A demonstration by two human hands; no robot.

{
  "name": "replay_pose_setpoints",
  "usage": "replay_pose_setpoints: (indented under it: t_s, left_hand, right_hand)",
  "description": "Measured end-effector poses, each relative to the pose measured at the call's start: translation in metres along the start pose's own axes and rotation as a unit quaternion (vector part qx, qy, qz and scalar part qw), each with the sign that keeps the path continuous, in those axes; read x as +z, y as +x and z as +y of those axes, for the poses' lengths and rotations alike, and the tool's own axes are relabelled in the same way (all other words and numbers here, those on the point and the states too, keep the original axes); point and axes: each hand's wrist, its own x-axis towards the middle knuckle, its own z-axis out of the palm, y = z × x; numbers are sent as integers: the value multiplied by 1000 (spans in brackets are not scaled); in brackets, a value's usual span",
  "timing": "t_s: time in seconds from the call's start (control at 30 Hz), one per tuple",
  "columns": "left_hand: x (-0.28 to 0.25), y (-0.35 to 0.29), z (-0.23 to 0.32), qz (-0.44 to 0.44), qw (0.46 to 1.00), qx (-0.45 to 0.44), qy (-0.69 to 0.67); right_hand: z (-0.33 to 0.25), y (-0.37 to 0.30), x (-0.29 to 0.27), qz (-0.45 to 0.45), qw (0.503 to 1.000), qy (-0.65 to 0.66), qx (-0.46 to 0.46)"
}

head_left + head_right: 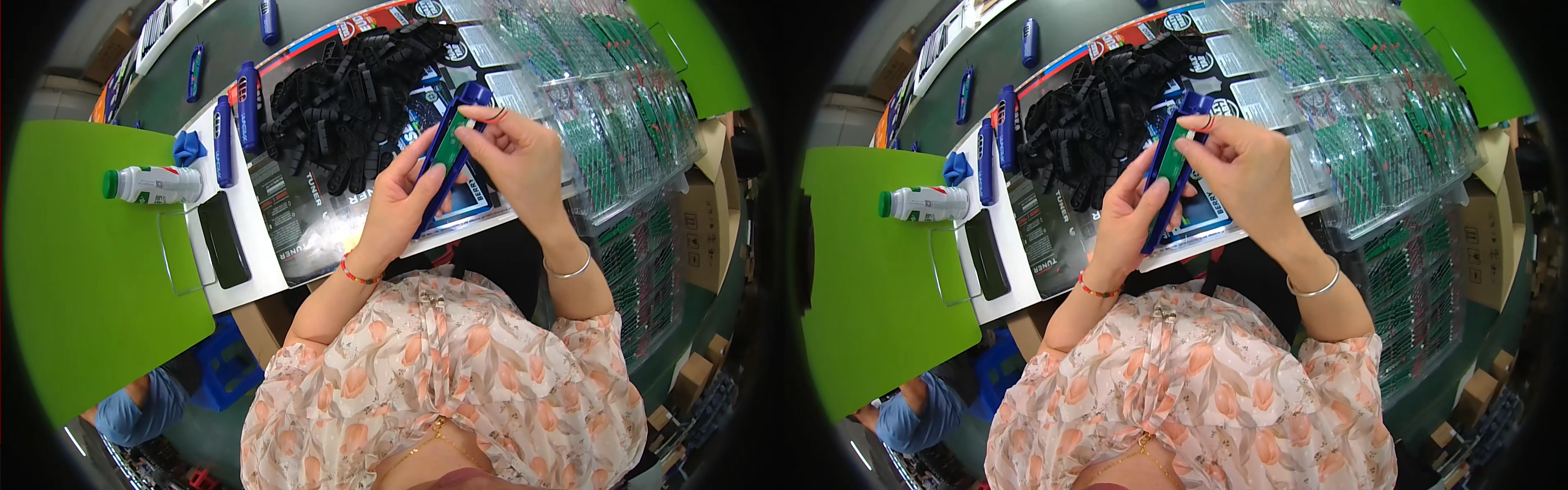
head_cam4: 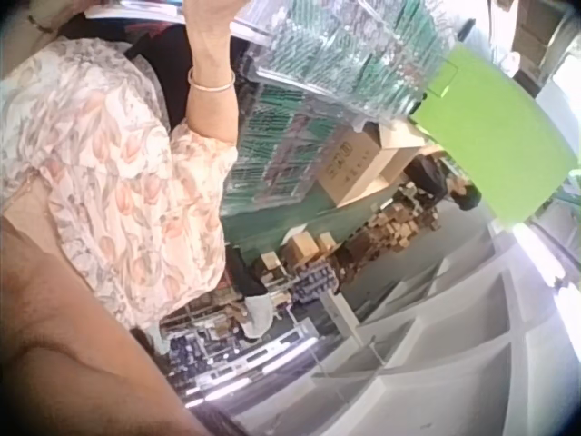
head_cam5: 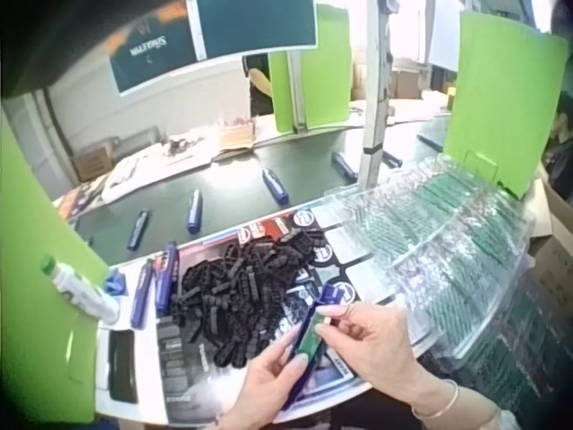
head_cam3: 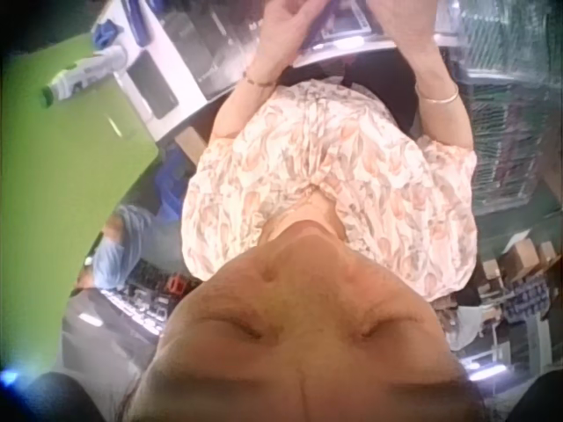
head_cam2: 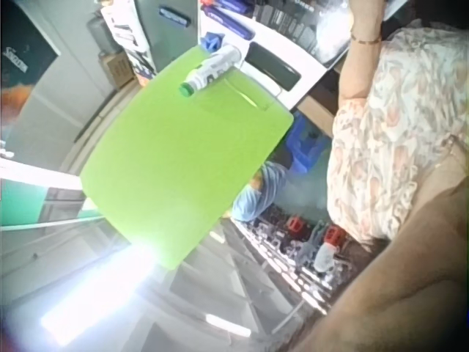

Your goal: Manually assembling electronic components, including wiring and PCB placement, into blue plastic housings on a production line.

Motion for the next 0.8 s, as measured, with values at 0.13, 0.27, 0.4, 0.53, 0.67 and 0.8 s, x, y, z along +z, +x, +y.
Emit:
replay_pose_setpoints:
  t_s: [0.13,0.27,0.4,0.53,0.67,0.8]
  left_hand:
    - [4,3,6,42,999,4,16]
    - [4,5,17,81,996,10,46]
    - [-14,18,44,91,984,32,148]
    - [-66,100,102,172,958,80,217]
    - [-179,210,139,334,878,113,323]
    - [-221,288,144,438,752,94,484]
  right_hand:
    - [-8,-9,13,9,999,48,-22]
    - [-10,-8,16,40,991,125,4]
    - [-1,-10,15,28,993,111,10]
    - [9,-17,15,19,994,104,33]
    - [3,-27,14,-2,998,50,48]
    - [20,-20,5,27,998,-55,15]
